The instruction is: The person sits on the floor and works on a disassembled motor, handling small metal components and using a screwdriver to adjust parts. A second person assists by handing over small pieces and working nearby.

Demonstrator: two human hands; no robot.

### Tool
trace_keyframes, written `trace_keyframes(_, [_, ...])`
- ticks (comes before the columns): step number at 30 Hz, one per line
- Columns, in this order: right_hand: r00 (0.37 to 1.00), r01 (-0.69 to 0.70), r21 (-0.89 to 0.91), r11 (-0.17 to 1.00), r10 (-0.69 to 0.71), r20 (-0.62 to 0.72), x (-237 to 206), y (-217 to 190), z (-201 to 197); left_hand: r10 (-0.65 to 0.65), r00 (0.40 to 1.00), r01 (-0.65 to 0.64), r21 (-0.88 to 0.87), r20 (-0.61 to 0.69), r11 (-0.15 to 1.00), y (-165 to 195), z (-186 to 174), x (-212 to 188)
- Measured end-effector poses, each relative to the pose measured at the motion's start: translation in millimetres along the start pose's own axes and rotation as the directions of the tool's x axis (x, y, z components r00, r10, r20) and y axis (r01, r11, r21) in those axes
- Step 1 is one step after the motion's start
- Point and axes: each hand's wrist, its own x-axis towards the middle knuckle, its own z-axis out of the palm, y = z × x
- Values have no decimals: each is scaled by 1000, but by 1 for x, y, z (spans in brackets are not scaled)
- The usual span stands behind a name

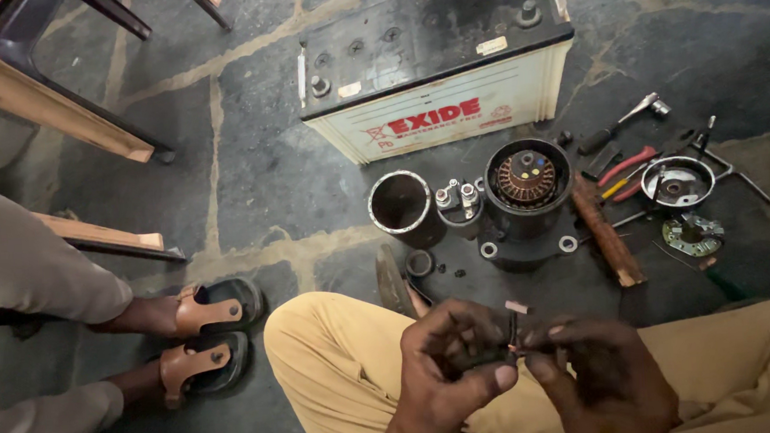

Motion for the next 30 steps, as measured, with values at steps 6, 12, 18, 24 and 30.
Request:
trace_keyframes(6, [984,145,39,989,-148,98,-3,5,0,78,997,-81,-194,-22,978,-7,7,6])
trace_keyframes(12, [953,227,-55,972,-210,218,2,0,-8,40,997,-28,-172,68,985,3,6,6])
trace_keyframes(18, [850,486,-204,850,-406,335,7,-10,-16,179,980,-197,294,89,935,11,8,-1])
trace_keyframes(24, [849,473,-375,798,-298,437,-3,-17,-37,406,903,-347,796,140,496,30,20,-8])
trace_keyframes(30, [812,520,-322,791,-341,473,-2,-9,-48,400,896,-416,673,191,612,31,26,-10])
